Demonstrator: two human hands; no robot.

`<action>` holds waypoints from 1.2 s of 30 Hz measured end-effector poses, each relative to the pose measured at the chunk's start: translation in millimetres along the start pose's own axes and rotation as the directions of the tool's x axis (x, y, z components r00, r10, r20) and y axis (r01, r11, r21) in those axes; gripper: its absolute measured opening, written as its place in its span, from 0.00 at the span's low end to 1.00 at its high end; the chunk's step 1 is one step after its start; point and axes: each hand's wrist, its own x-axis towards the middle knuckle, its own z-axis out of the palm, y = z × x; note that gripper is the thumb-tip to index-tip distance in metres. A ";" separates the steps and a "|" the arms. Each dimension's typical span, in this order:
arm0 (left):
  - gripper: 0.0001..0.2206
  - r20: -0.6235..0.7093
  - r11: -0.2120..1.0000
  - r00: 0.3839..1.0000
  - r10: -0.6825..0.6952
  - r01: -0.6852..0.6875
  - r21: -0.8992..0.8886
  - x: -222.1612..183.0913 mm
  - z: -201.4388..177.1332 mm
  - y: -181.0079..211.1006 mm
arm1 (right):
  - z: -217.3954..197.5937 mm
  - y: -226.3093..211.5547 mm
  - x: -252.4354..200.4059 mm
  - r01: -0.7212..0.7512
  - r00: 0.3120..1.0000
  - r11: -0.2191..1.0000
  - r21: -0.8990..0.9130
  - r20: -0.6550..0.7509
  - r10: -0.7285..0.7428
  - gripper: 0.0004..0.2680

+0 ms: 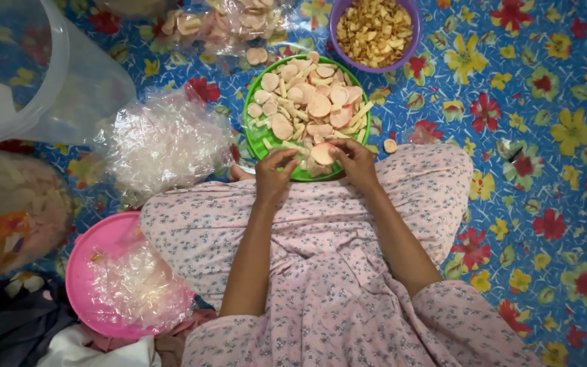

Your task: Manually bagging sliced food items from a plate into small plastic bags while sitting on the floor.

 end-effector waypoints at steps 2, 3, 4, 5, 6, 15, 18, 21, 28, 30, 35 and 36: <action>0.12 0.001 1.000 1.000 0.013 -0.013 0.008 -1.3 -0.4 -4.6 | 0.4 -2.7 -1.9 0.002 1.000 1.000 0.003 0.003 -0.002 0.06; 0.12 0.010 1.000 1.000 0.011 -0.011 0.001 -1.8 -0.7 -8.3 | 0.9 -4.6 -3.0 0.004 1.000 1.000 -0.004 0.013 -0.004 0.06; 0.12 0.018 1.000 1.000 0.009 -0.009 -0.006 -2.5 -1.0 -12.2 | 1.3 -6.4 -4.2 0.006 1.000 1.000 -0.011 0.022 -0.006 0.06; 0.12 0.018 1.000 1.000 0.012 -0.012 -0.007 -2.8 -0.6 -13.4 | 2.1 -8.0 -6.7 0.008 1.000 1.000 -0.011 0.021 -0.008 0.06; 0.12 0.029 1.000 0.999 0.015 -0.015 -0.008 -3.4 -0.2 -14.6 | 2.8 -9.6 -9.5 0.000 1.000 1.000 -0.015 0.026 0.000 0.06; 0.12 -0.023 0.997 0.998 0.065 -0.063 0.050 -6.6 -6.3 2.4 | 3.1 -9.7 -15.7 -0.003 1.000 1.000 0.009 -0.003 0.003 0.06; 0.13 -0.003 0.996 0.998 0.056 -0.056 0.072 -7.2 -6.1 -5.0 | 4.5 -10.8 -15.3 -0.001 1.000 1.000 0.013 0.018 0.000 0.06; 0.14 0.017 0.995 0.999 0.043 -0.044 0.091 -8.5 -3.8 -10.7 | 4.6 -10.0 -15.9 -0.001 0.999 1.000 0.009 0.033 0.001 0.06; 0.12 -0.043 0.997 0.999 -0.005 0.009 0.072 -6.9 -4.9 0.6 | 3.8 2.6 -10.9 0.016 1.000 0.999 -0.044 0.005 -0.016 0.06; 0.12 -0.032 0.998 1.000 -0.001 0.003 0.069 -6.4 -2.9 -2.8 | 7.2 -19.5 -10.3 0.099 0.995 0.988 -0.116 0.030 -0.096 0.08; 0.11 -0.004 0.999 1.000 -0.003 0.003 0.033 -5.3 0.4 0.7 | 11.6 -30.1 -10.2 0.245 0.968 0.949 -0.199 0.101 -0.229 0.10; 0.11 -0.007 0.999 1.000 -0.011 0.011 0.030 -4.9 1.2 -4.3 | 12.4 -30.1 -13.1 0.249 0.965 0.953 -0.174 0.124 -0.229 0.09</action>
